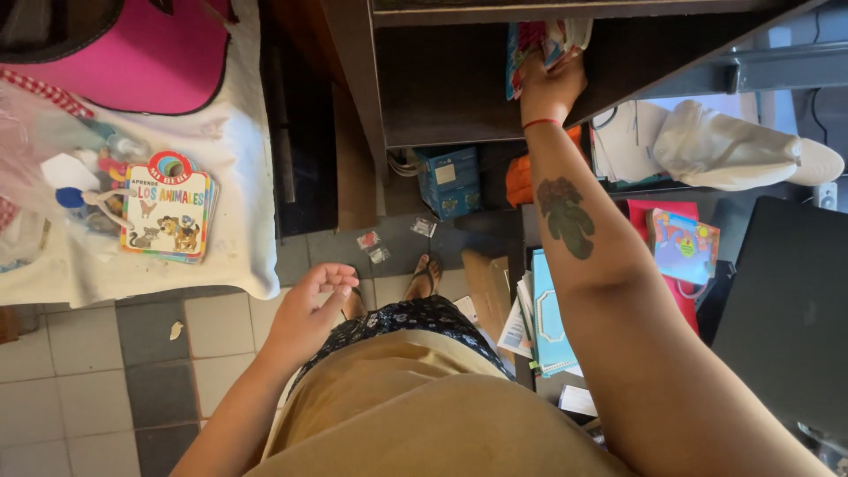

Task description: Sorting and organizing various notebooks, folders, and papers from a desk into a shelf.

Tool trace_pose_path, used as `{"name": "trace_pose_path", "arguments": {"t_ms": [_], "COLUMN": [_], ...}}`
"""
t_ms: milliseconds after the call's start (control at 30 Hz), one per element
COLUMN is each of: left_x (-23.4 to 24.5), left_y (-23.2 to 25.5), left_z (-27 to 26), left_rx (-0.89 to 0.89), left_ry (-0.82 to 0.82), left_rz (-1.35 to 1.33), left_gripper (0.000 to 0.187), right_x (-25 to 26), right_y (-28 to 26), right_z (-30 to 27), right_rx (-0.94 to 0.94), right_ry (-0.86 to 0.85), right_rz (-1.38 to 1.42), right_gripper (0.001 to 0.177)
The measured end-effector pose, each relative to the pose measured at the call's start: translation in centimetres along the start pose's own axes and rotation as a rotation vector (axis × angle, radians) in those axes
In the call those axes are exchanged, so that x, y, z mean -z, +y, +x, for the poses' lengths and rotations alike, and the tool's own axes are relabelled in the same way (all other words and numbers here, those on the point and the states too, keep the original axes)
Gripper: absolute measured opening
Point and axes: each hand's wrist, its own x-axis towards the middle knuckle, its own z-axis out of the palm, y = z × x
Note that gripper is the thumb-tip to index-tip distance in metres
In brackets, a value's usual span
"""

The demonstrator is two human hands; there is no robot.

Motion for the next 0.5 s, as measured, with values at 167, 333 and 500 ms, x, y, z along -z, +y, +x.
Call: {"name": "trace_pose_path", "arguments": {"t_ms": [167,333,500], "left_x": [0.0,0.1,1.2], "left_y": [1.4,1.2,2.3], "left_z": [0.3,0.7,0.1], "left_rx": [0.001,-0.042,0.001], "left_ry": [-0.033,-0.047,-0.063], "left_rz": [0.007,0.035,0.060], "left_gripper": [0.031,0.031,0.031], "right_x": [-0.2,-1.7,-3.5], "right_y": [0.0,-0.3,0.2], "right_z": [-0.2,-1.1,-3.8], "right_rx": [-0.051,-0.351,-0.534], "right_ry": [0.000,0.100,0.238], "right_rz": [0.042,-0.004,0.122], "right_gripper": [0.019,0.038,0.058]}}
